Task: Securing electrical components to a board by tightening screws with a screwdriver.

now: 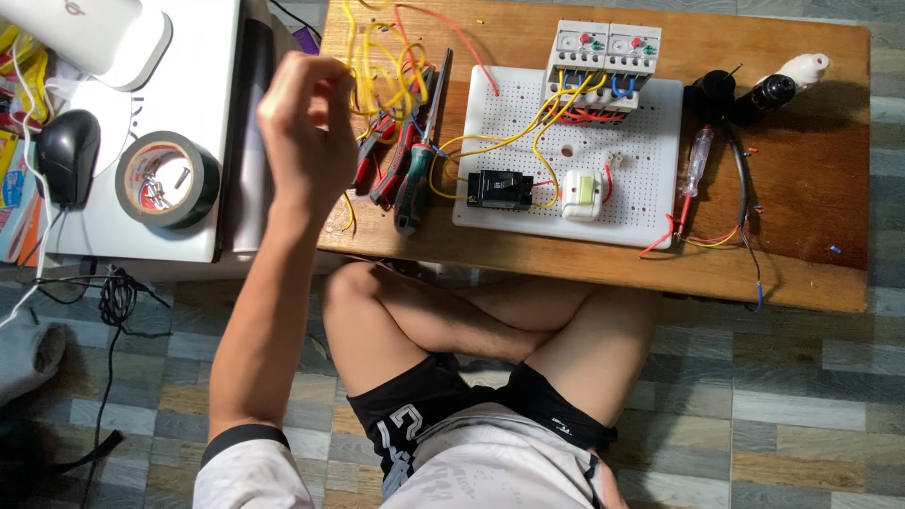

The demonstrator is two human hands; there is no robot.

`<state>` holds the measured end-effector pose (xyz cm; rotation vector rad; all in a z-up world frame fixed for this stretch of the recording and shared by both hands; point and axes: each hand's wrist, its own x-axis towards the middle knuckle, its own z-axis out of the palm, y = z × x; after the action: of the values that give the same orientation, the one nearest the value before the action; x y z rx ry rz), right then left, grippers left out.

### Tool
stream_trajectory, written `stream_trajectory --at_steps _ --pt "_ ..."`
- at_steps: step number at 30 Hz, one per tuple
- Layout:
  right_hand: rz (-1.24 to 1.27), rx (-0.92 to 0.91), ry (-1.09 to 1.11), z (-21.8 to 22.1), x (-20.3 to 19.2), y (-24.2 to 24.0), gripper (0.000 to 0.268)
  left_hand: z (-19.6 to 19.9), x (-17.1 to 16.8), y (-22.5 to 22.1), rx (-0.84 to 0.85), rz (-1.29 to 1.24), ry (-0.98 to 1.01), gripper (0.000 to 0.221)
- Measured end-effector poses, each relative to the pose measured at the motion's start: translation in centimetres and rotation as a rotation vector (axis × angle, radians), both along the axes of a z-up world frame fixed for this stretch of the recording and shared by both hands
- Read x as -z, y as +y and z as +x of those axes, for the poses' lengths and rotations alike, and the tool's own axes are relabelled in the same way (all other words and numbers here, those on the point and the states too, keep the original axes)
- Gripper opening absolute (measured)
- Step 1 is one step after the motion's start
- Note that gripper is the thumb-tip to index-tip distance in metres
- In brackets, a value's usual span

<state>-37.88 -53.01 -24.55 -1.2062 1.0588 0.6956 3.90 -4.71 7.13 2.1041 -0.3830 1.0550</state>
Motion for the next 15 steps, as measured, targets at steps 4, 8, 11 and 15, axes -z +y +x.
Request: stream_trajectory --at_steps 4,8,11,15 --pt "0.134 -0.015 0.090 11.6 -8.3 4.9 0.078 0.1 2.0 -0.7 0.097 -0.205 0.161 0.014" --pt "0.286 -0.115 0.114 13.8 -9.5 6.4 0.060 -0.7 2.8 -1.2 0.154 -0.335 0.383 0.008" --pt "0.269 -0.083 0.233 15.8 -11.6 8.8 0.064 -0.7 4.2 -0.5 0.194 -0.269 0.453 0.013" --pt "-0.186 -0.578 0.156 14.4 -5.1 7.2 0.063 -1.6 2.1 1.4 0.226 -0.184 0.435 0.017"
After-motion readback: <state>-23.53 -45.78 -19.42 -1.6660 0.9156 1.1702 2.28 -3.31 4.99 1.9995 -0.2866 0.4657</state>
